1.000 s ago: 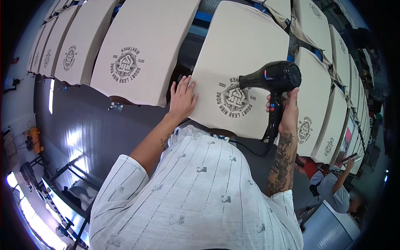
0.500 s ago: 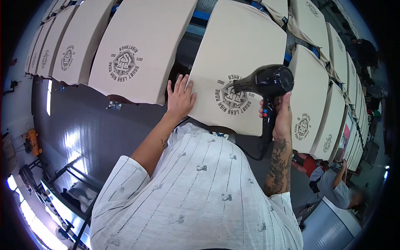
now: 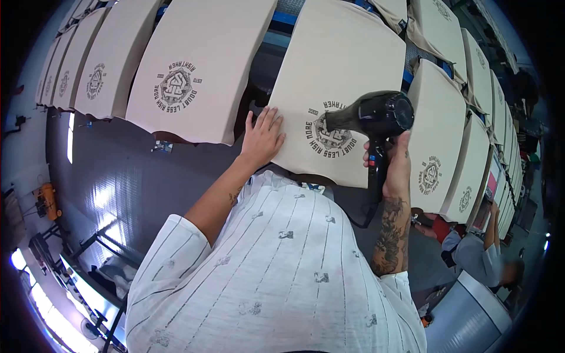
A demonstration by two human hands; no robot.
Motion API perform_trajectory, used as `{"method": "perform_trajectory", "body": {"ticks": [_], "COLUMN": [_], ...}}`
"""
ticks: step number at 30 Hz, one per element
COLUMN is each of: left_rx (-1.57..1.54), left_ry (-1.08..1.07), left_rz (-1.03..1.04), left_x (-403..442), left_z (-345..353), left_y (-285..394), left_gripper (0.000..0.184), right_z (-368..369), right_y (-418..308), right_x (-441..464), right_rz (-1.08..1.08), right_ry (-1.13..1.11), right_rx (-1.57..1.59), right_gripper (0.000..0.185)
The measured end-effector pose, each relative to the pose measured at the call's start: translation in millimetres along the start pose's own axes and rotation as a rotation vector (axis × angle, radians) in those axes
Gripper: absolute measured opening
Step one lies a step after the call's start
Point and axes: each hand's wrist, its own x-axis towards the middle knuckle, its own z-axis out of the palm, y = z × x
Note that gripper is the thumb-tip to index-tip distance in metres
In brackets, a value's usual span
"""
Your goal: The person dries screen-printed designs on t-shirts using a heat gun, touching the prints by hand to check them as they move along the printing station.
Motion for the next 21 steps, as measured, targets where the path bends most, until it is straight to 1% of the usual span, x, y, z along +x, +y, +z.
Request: {"method": "perform_trajectory", "body": {"ticks": [4,8,10,12,14,17,20,21], "left_rx": [-0.005,-0.025,-0.047,-0.055,-0.063,-0.063,-0.063,-0.044], "left_ry": [0.005,-0.016,0.001,0.012,0.023,0.028,0.029,0.026], "left_rz": [0.055,0.062,0.060,0.062,0.069,0.076,0.083,0.081], "left_x": [-4,-7,-8,-7,-5,0,7,9], "left_z": [3,3,5,5,4,3,1,1], "left_y": [6,12,13,14,14,13,12,11], "left_gripper": [0.046,0.046,0.045,0.045,0.045,0.044,0.044,0.045], "right_z": [32,26,15,0,-17,-40,-54,-52], "right_y": [6,18,23,26,23,20,16,15], "right_x": [-6,-27,-40,-51,-58,-57,-47,-45], "right_rz": [0.016,0.046,0.041,0.063,0.042,0.000,-0.032,-0.039], "right_ry": [-0.121,-0.156,-0.126,-0.037,-0.012,0.109,0.154,0.193], "right_rx": [-0.052,-0.103,-0.115,-0.104,-0.128,-0.056,-0.053,-0.052], "right_gripper": [0.073,0.073,0.073,0.073,0.074,0.074,0.074,0.070]}}
